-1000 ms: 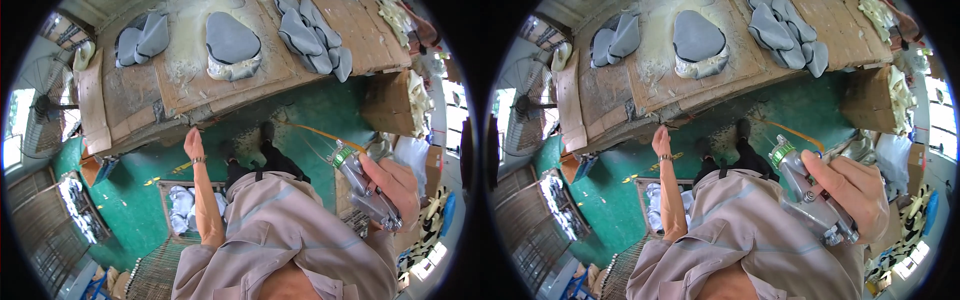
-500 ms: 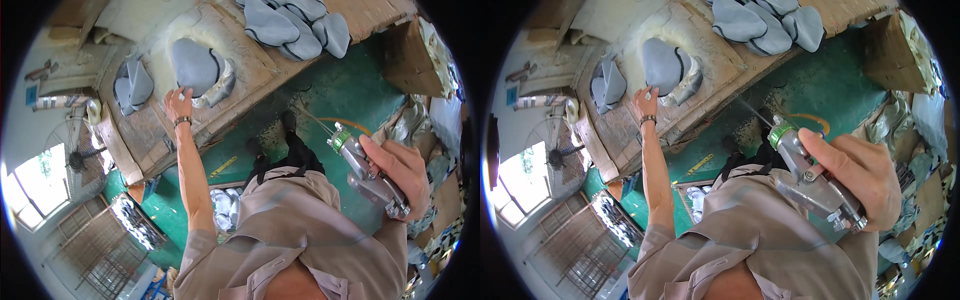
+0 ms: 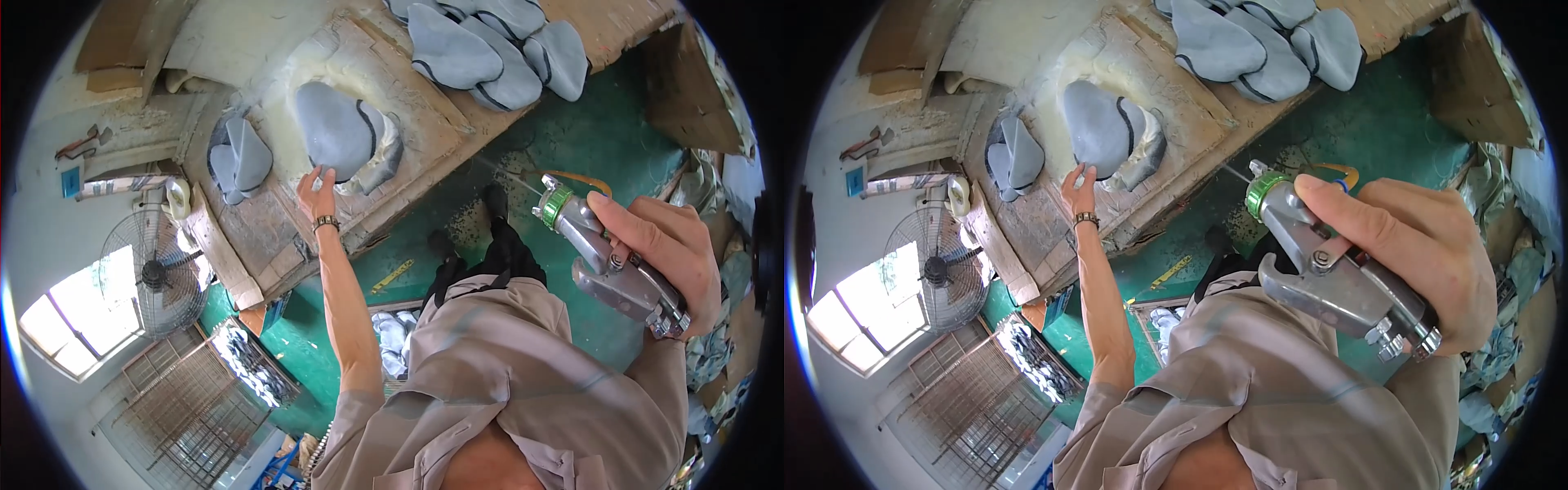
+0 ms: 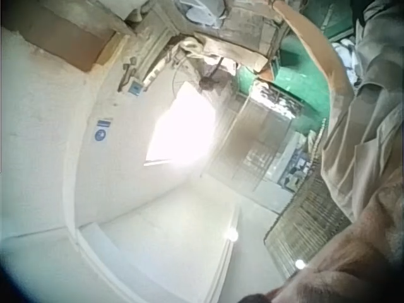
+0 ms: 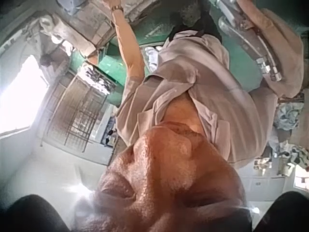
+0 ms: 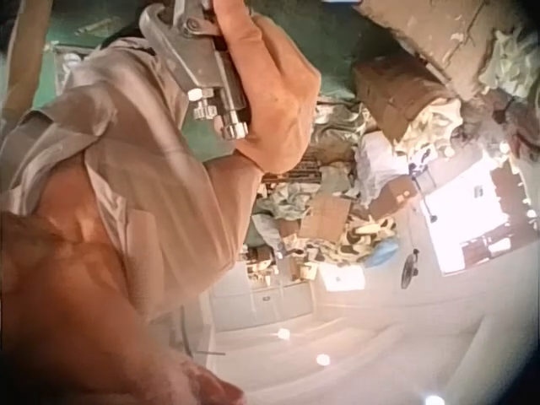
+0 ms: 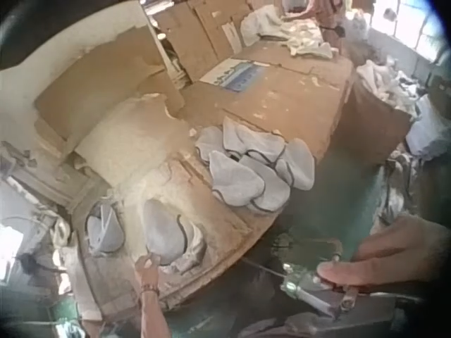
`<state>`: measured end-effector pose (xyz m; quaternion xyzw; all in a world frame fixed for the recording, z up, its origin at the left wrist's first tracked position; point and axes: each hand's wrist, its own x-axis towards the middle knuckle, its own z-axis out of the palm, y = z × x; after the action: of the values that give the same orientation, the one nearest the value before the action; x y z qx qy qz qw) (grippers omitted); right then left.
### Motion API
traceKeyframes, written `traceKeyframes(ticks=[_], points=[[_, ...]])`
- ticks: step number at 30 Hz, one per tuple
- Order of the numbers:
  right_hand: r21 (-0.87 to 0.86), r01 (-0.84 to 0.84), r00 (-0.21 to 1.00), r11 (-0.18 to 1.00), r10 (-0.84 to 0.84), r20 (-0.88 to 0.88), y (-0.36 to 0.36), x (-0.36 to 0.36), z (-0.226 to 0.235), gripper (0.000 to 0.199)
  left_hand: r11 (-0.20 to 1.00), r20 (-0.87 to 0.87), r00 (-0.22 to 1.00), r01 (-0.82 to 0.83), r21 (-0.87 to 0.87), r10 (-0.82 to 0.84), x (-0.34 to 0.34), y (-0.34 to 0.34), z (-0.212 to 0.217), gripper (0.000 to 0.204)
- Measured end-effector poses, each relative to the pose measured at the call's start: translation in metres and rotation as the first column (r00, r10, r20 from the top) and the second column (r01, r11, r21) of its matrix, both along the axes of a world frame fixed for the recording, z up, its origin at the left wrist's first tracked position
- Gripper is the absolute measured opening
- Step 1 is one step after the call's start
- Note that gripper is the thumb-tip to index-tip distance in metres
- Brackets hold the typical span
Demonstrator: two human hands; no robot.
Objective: Applying adhesive to shoe lining components and organizing them onto a drying rack.
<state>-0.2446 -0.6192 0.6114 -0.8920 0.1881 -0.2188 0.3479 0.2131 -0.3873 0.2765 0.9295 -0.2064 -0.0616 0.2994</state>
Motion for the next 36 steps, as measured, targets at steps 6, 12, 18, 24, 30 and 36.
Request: traceKeyframes(ticks=[6, 12, 18, 24, 30, 36], points=[[-0.051, -0.066, 0.998, 0.997, 0.066, 0.002, 0.007, 0.031, 0.012, 0.055, 0.412, -0.566, 0.791, -0.606, -0.68, 0.231, -0.063, 0.013, 0.017, 0.043], [-0.071, -0.419, 0.905, 0.905, 0.41, -0.115, 0.025, 0.051, 0.034, 0.064, 0.656, -0.76, 0.635, -0.632, -0.411, 0.135, -0.124, 0.128, -0.061, 0.035], [-0.13, -0.269, 0.957, 0.954, 0.25, -0.149, 0.068, 0.086, 0.058, 0.054, 0.924, -0.631, 0.676, -0.307, 0.227, 0.38, -0.215, 0.318, -0.22, 0.027], [-0.036, 0.065, 0.985, 0.997, -0.07, -0.16, 0.095, 0.072, 0.071, 0.051, 0.703, -0.902, -0.183, -0.574, 0.42, 0.39, -0.306, 0.405, -0.252, 0.016], [-0.243, -0.075, 0.984, 0.967, 0.033, -0.173, 0.105, 0.076, 0.074, 0.058, 0.91, -0.771, 0.499, -0.328, 0.255, 0.396, -0.308, 0.389, -0.257, 0.009], [-0.245, 0.009, 0.985, 0.969, -0.05, -0.165, 0.106, 0.07, 0.067, 0.054, 0.712, -0.783, 0.508, -0.691, -0.123, 0.359, -0.212, 0.274, -0.194, 0.027]])
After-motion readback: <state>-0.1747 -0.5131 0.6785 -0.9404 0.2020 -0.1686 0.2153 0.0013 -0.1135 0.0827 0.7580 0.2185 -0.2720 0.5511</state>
